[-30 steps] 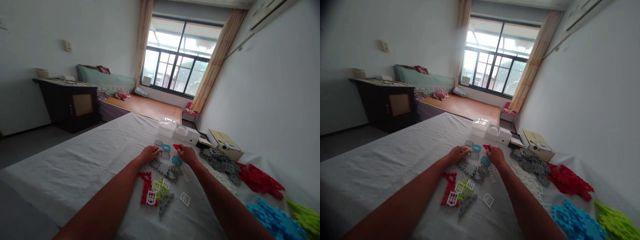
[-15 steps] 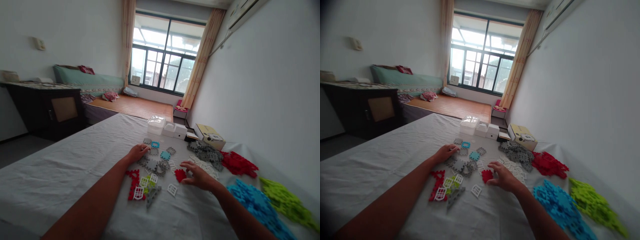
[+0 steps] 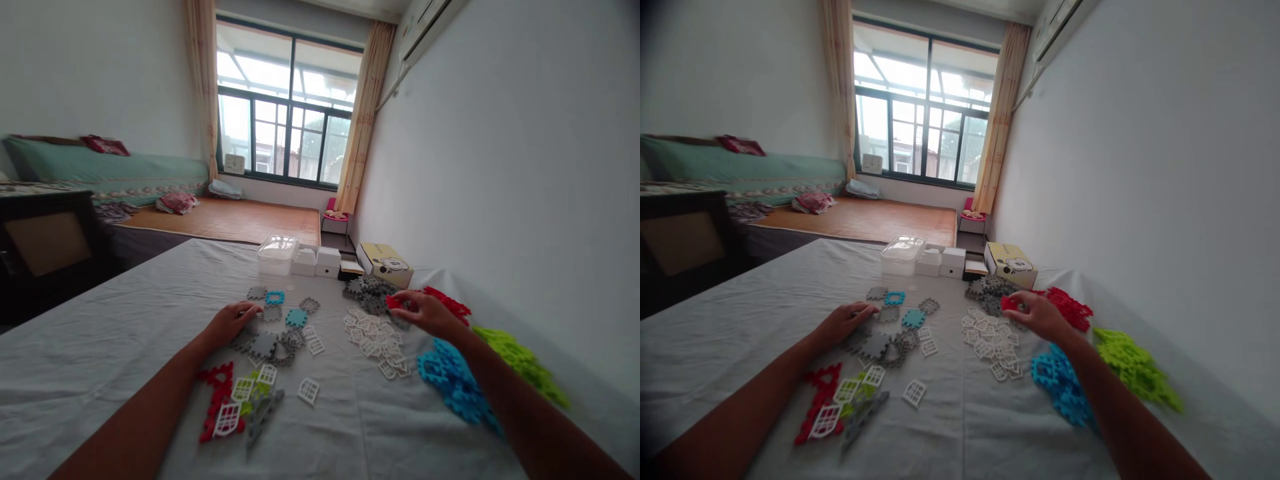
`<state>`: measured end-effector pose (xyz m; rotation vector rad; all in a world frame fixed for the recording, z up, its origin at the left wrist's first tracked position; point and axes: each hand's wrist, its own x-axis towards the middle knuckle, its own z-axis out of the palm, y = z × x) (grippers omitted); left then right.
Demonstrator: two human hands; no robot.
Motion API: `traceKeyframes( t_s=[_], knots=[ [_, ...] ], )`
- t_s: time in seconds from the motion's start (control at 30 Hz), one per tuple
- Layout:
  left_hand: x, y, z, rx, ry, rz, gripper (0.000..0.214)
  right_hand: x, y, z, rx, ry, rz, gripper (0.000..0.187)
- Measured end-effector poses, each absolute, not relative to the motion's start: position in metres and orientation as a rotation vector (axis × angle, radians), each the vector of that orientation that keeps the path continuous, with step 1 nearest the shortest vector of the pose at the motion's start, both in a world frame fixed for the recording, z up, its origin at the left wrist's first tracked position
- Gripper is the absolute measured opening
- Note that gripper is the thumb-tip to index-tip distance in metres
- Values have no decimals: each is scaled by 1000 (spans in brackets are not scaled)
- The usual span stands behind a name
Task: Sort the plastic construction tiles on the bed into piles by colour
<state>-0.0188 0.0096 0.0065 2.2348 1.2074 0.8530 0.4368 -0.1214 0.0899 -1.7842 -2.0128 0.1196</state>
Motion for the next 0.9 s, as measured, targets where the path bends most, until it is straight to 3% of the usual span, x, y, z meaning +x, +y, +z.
traceKeyframes(
  t_s=[0.17,0.33,0.5,0.7,0.9],
  knots=[
    [-17,8,11,2201,1240,827,48,563,-89,76,-2181,-1684,-326,44],
    [-17,7,9,2201,1253,829,49,595,-69,62,-2331,-1579,-524,49],
    [-17,6,8,2220,1243,845,47,501,-69,72,-1999,-1662,-473,34],
    [-17,4,8,2258,1224,859,45,320,-102,41,-1495,-2211,181,29],
    [-19,3,4,2275,1185,892,43,263,-106,21,-1567,-2299,221,26]
  ],
)
